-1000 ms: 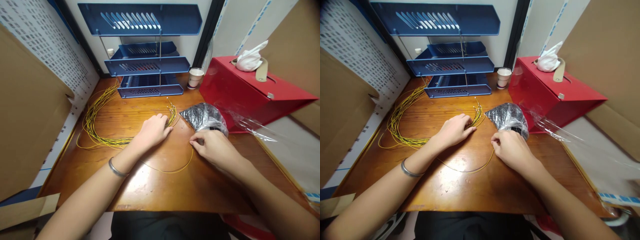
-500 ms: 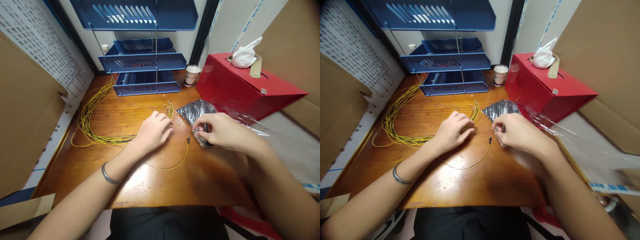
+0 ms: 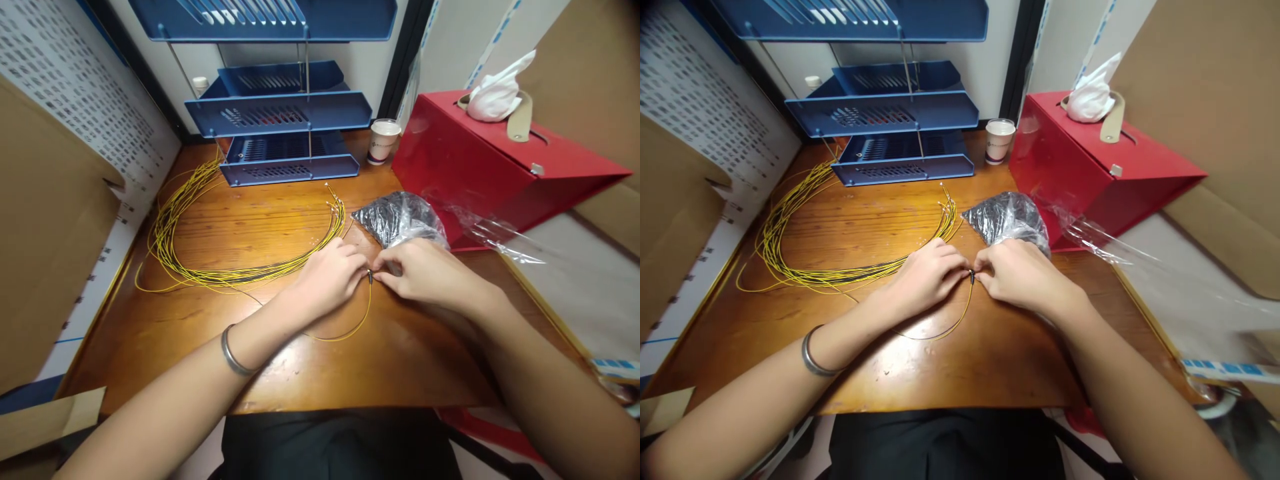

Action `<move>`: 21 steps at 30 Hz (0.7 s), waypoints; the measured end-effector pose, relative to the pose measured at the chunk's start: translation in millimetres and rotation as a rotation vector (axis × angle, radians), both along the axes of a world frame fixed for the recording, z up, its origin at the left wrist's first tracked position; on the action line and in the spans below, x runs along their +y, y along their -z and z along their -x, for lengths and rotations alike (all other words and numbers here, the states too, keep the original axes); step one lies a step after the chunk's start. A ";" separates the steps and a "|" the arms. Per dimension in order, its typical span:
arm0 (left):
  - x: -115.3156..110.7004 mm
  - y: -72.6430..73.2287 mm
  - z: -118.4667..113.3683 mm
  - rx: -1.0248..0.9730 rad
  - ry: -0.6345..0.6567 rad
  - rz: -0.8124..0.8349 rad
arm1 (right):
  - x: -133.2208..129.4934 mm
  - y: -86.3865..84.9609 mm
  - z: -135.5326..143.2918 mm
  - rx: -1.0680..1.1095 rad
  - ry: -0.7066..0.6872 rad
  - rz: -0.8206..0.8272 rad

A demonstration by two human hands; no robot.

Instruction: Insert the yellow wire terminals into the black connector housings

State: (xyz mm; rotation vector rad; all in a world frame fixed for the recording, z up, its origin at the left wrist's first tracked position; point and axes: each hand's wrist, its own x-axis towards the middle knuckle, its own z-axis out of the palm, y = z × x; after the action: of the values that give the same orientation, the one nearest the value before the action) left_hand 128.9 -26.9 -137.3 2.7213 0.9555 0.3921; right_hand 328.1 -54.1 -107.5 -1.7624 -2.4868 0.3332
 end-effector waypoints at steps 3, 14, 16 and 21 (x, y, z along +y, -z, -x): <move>0.5 2.1 1.1 -0.014 0.013 -0.023 | -0.1 0.4 1.5 0.006 -0.008 -0.010; 0.2 2.5 3.5 0.010 0.055 -0.101 | -1.7 1.9 5.8 -0.006 -0.017 0.000; -0.5 3.0 3.4 0.022 0.065 -0.122 | 0.4 3.4 5.9 -0.002 -0.015 -0.001; -0.9 7.0 3.7 0.006 0.063 -0.146 | -0.8 -8.3 -1.5 0.022 0.009 0.003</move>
State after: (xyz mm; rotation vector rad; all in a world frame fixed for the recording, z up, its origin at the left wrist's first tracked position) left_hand 125.3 -27.7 -144.3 2.8770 0.8726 0.4596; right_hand 329.6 -55.0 -99.2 -1.7605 -2.4646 0.3533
